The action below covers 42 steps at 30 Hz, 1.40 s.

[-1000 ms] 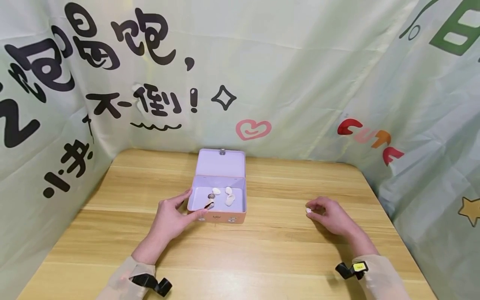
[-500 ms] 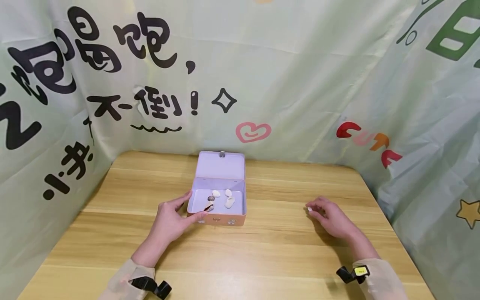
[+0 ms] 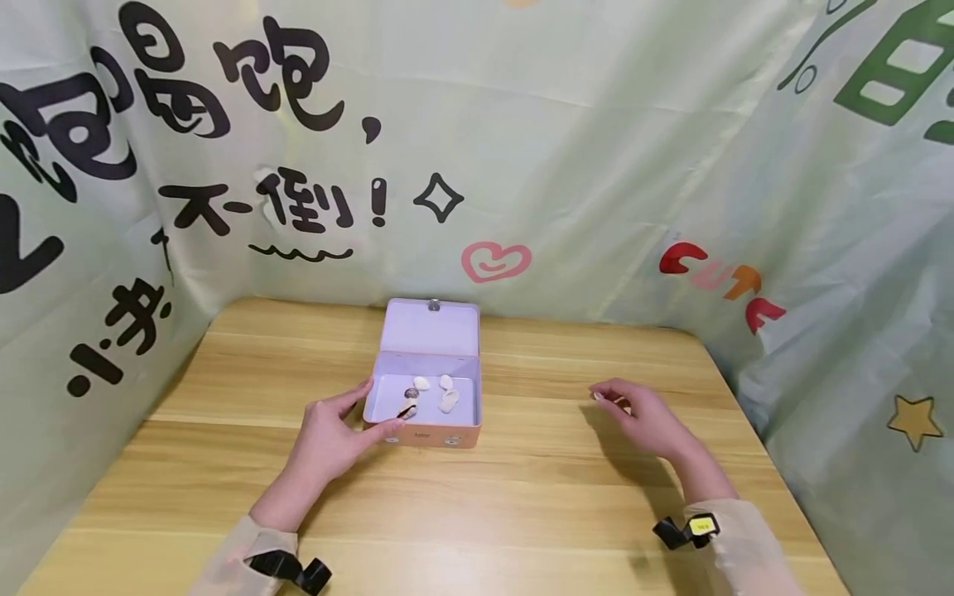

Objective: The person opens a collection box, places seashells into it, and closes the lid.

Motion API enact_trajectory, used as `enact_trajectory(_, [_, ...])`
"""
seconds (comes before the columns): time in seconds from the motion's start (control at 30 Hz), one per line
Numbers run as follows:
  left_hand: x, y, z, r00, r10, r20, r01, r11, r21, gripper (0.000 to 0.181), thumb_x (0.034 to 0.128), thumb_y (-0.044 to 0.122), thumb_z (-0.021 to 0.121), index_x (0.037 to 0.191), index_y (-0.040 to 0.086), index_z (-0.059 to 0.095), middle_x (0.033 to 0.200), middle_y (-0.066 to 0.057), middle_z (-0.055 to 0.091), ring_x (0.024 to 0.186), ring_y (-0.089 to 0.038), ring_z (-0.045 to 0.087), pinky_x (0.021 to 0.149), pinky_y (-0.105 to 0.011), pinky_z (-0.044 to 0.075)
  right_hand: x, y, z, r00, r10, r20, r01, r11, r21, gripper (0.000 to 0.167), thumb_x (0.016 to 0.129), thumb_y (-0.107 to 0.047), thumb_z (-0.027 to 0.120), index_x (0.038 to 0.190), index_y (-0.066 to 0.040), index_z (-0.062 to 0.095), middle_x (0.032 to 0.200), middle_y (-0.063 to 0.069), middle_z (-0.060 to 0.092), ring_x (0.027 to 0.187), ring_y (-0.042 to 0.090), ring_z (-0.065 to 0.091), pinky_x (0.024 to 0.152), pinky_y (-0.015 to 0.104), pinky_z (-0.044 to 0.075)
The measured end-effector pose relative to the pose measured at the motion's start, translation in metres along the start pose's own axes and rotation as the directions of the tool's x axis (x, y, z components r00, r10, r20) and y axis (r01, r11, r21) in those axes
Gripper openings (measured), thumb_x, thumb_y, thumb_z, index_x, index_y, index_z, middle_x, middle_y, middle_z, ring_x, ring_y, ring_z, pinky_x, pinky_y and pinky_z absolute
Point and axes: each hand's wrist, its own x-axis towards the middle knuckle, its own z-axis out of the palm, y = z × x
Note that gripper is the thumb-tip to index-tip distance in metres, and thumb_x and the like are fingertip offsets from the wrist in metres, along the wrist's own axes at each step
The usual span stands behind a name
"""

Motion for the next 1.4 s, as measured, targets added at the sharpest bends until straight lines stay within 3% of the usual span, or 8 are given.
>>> enact_trajectory(0.3, [0.000, -0.001, 0.001, 1.000, 0.002, 0.002, -0.002, 1.000, -0.009, 0.084, 0.0740, 0.036, 0.100, 0.138, -0.005, 0.065, 0.141, -0.016, 0.064, 0.132, -0.036, 0.057, 0.105, -0.053, 0.049, 0.017, -0.018, 0.003, 0.999, -0.025, 0.027, 0.024, 0.999, 0.030, 0.026, 0.109, -0.010, 0.061, 0.131, 0.002, 0.070, 0.117, 0.012, 0.073, 0.098, 0.019, 0.067, 0.086, 0.040, 0.058])
enact_trajectory(0.57, [-0.001, 0.000, 0.000, 1.000, 0.003, 0.002, -0.003, 1.000, -0.009, 0.084, 0.0741, 0.038, 0.100, 0.138, -0.005, 0.066, 0.141, -0.017, 0.064, 0.132, -0.037, 0.057, 0.105, -0.053, 0.049, 0.032, -0.038, 0.005, 0.996, -0.078, 0.035, 0.076, 0.995, 0.067, 0.025, 0.108, -0.013, 0.064, 0.130, -0.004, 0.072, 0.112, 0.001, 0.073, 0.100, 0.019, 0.069, 0.084, 0.039, 0.059])
enact_trajectory(0.8, [-0.001, 0.001, -0.001, 1.000, -0.001, 0.009, 0.001, 1.000, -0.009, 0.087, 0.0742, 0.042, 0.099, 0.138, -0.005, 0.065, 0.141, -0.017, 0.063, 0.133, -0.037, 0.057, 0.105, -0.053, 0.049, 0.046, -0.056, 0.012, 0.994, -0.095, 0.054, 0.089, 0.990, 0.106, 0.026, 0.109, -0.016, 0.064, 0.131, -0.006, 0.072, 0.114, -0.001, 0.072, 0.102, 0.019, 0.069, 0.084, 0.039, 0.059])
enact_trajectory(1.4, [0.001, 0.001, -0.004, 1.000, 0.007, 0.007, -0.007, 1.000, 0.009, 0.085, 0.0753, 0.040, 0.099, 0.138, -0.006, 0.065, 0.141, -0.017, 0.063, 0.132, -0.037, 0.057, 0.104, -0.053, 0.049, 0.079, -0.093, 0.027, 0.975, -0.206, 0.085, 0.190, 0.968, 0.163, 0.023, 0.104, -0.005, 0.069, 0.127, -0.003, 0.073, 0.112, 0.002, 0.072, 0.098, 0.018, 0.066, 0.093, 0.046, 0.058])
